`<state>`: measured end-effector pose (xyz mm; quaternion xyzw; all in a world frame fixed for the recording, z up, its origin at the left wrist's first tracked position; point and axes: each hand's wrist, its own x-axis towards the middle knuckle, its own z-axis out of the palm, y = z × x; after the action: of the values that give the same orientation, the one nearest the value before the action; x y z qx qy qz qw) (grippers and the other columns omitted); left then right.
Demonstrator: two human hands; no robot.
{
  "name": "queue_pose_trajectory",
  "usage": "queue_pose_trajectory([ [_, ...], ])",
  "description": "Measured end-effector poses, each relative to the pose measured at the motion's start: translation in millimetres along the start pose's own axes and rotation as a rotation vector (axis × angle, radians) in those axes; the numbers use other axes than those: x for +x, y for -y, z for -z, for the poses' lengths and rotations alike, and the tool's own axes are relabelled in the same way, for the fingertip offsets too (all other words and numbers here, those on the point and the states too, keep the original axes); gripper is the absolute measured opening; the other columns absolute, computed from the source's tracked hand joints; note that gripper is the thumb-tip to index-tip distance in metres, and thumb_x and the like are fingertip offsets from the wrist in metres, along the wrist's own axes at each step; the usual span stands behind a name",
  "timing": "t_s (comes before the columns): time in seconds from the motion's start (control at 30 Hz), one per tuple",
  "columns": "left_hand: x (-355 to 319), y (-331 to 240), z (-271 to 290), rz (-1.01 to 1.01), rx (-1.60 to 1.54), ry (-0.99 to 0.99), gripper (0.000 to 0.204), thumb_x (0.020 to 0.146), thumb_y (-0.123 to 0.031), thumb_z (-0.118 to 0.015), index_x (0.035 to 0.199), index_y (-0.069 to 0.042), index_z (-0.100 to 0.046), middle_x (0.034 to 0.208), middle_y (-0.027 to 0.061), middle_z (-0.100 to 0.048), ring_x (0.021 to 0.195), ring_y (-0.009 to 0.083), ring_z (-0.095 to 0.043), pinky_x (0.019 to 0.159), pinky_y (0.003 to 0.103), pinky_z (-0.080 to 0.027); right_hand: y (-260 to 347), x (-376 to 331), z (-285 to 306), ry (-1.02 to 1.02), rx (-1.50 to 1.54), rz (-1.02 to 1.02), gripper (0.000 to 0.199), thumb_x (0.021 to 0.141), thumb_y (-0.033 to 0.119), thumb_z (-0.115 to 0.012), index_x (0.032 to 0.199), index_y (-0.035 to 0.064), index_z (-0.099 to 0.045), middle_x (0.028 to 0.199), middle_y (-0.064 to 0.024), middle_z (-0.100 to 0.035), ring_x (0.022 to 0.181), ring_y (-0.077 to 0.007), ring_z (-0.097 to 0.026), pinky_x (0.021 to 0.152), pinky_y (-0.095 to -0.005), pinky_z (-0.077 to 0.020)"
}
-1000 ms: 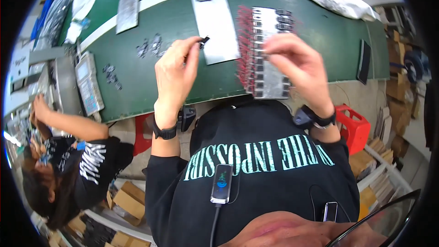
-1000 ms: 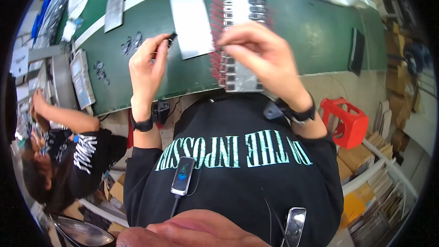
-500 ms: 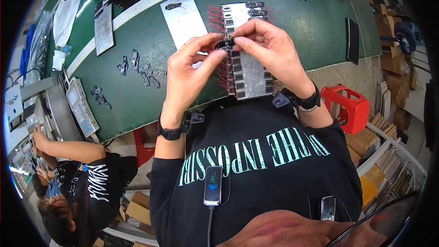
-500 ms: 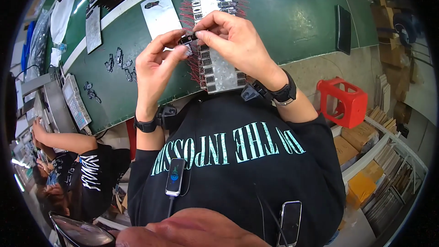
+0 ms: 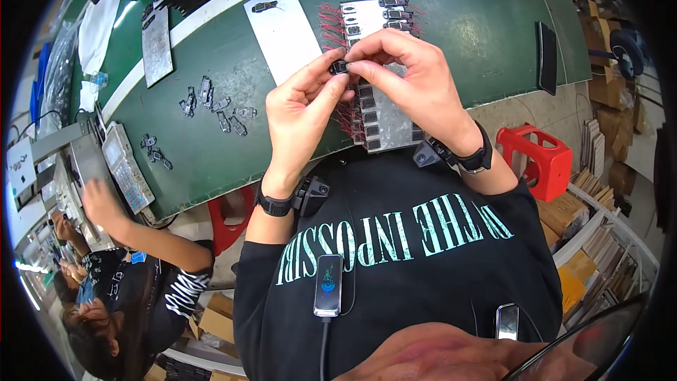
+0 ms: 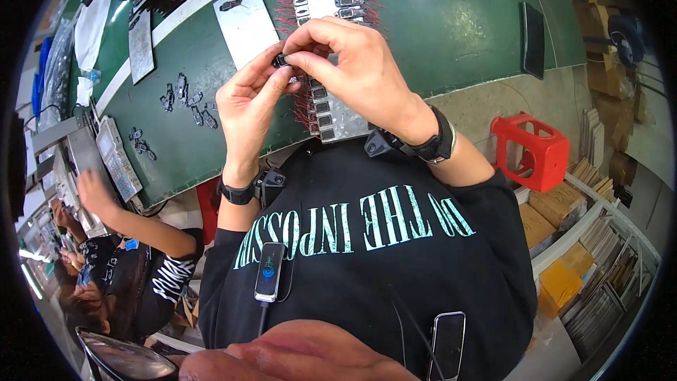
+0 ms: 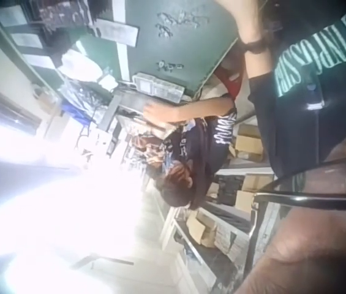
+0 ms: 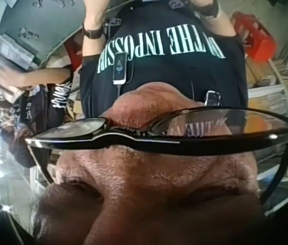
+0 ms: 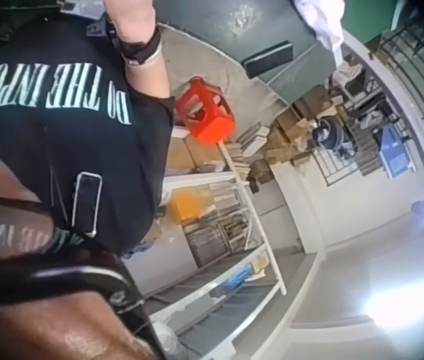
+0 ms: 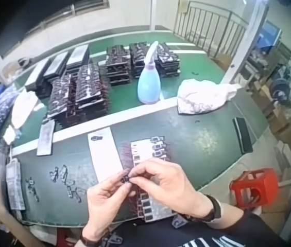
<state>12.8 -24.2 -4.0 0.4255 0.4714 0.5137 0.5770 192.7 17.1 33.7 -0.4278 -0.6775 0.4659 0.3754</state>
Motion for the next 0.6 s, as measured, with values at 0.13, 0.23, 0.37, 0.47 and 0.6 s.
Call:
queue_pose_trajectory([
  [0.13, -0.7, 1.7, -0.7, 0.019, -0.035, 0.018, 0.037, 0.096, 0.003, -0.062, 0.133, 0.005, -0.059, 0.104, 0.0110, -0.072, 0.090, 0.0135, -0.070, 0.081, 0.026, -0.060, -3.6, 1.9, -0.2, 0.031, -0.005, -0.051, 0.012, 0.090, 0.002, -0.068, 0.100, -0.0024, -0.070, 0.096, -0.0058, -0.070, 0.086, -0.0124, -0.068, 0.077, -0.0263, -0.0544],
  [0.23, -1.2, 0.9, 0.3, 0.021, -0.041, 0.028, 0.037, 0.096, 0.003, -0.062, 0.133, 0.005, -0.059, 0.105, 0.0111, -0.071, 0.091, 0.0139, -0.070, 0.081, 0.026, -0.060, -2.9, 2.5, 0.9, 0.055, -0.026, -0.051, 0.011, 0.090, 0.003, -0.068, 0.099, -0.0022, -0.070, 0.094, -0.0050, -0.069, 0.086, -0.0121, -0.067, 0.077, -0.0256, -0.0536],
  [0.37, -2.9, 0.0, -0.4, 0.011, -0.018, 0.031, 0.037, 0.096, 0.003, -0.062, 0.133, 0.005, -0.059, 0.105, 0.0115, -0.071, 0.092, 0.0145, -0.070, 0.081, 0.027, -0.060, -9.2, 3.0, 1.6, 0.044, 0.014, -0.032, 0.012, 0.092, 0.005, -0.067, 0.100, -0.0020, -0.069, 0.093, -0.0033, -0.068, 0.085, -0.0105, -0.065, 0.077, -0.0242, -0.0525],
  [0.47, -4.2, 0.6, -2.2, -0.006, -0.023, 0.019, 0.037, 0.096, 0.003, -0.062, 0.133, 0.006, -0.059, 0.105, 0.0115, -0.071, 0.092, 0.0145, -0.070, 0.082, 0.027, -0.061, -14.9, 7.4, 4.7, 0.130, 0.178, -0.125, 0.012, 0.093, 0.008, -0.067, 0.101, -0.0014, -0.069, 0.093, -0.0022, -0.067, 0.083, -0.0089, -0.063, 0.076, -0.0232, -0.0515],
  [0.6, -4.6, 0.6, -0.7, 0.002, 0.048, 0.045, 0.037, 0.096, 0.002, -0.062, 0.132, 0.005, -0.059, 0.104, 0.0114, -0.071, 0.093, 0.0148, -0.070, 0.081, 0.027, -0.060, -9.4, 13.3, 14.5, 0.251, 0.304, -0.261, 0.013, 0.094, 0.010, -0.067, 0.102, -0.0006, -0.067, 0.092, -0.0013, -0.066, 0.081, -0.0070, -0.061, 0.075, -0.0223, -0.0503],
])
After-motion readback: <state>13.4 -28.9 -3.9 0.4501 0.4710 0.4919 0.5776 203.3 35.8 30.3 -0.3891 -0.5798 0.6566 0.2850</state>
